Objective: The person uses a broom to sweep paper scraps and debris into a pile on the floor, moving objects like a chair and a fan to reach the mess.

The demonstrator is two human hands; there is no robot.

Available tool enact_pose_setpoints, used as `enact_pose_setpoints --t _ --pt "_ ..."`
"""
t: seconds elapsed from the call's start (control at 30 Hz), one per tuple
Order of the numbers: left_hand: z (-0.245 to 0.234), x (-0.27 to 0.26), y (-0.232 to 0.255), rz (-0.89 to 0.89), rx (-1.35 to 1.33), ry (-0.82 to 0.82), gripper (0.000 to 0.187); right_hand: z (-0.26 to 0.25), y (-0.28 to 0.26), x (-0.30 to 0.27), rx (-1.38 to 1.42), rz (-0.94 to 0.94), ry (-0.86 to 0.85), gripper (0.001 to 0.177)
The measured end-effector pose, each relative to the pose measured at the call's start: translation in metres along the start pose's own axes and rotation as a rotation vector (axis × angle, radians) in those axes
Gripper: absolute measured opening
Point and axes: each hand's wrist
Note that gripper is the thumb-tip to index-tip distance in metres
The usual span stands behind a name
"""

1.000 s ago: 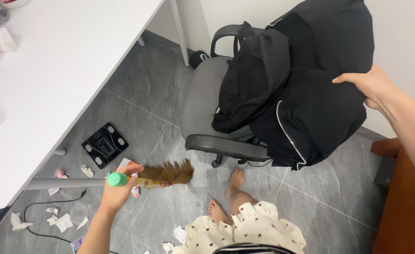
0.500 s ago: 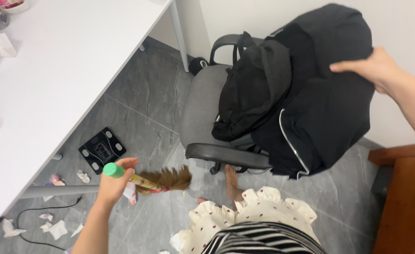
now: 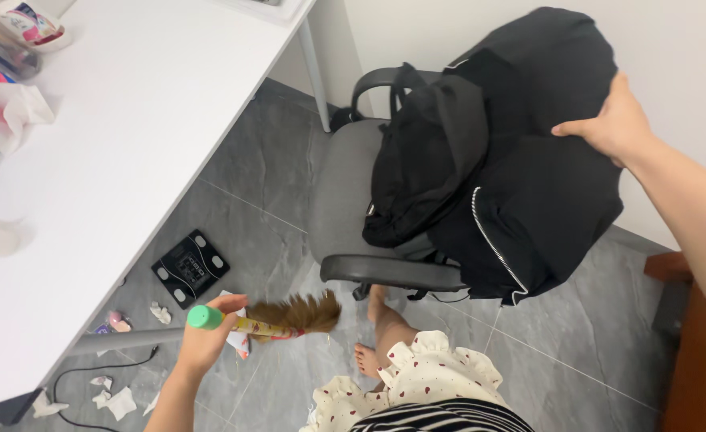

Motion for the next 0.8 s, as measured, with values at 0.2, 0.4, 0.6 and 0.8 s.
enact_pose_setpoints --t 0.2,0.4,0.6,0.8 --pt "-0.008 0.021 0.014 -0.103 0.065 0.039 0.036 0.042 -0.047 0.012 0.104 -0.349 0.067 0.112" --pt "-0.013 0.021 0.013 -0.067 -0.038 0.098 0.037 0.063 -0.127 -0.01 0.29 0.023 -0.123 0.127" --pt "-0.033 0.01 0.004 -0.153 0.027 0.157 0.036 0.088 -0.164 -0.005 0.418 -0.162 -0.145 0.124" --pt "-0.053 0.012 0.0 -0.103 -0.006 0.219 0.041 0.094 -0.195 -0.006 0.397 0.02 -0.16 0.119"
Point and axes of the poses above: each hand's wrist, its own x-axis towards the middle knuckle, its own z-axis out of the palm, y = z × x, and after that the axes turned 9 degrees about z, right-handed
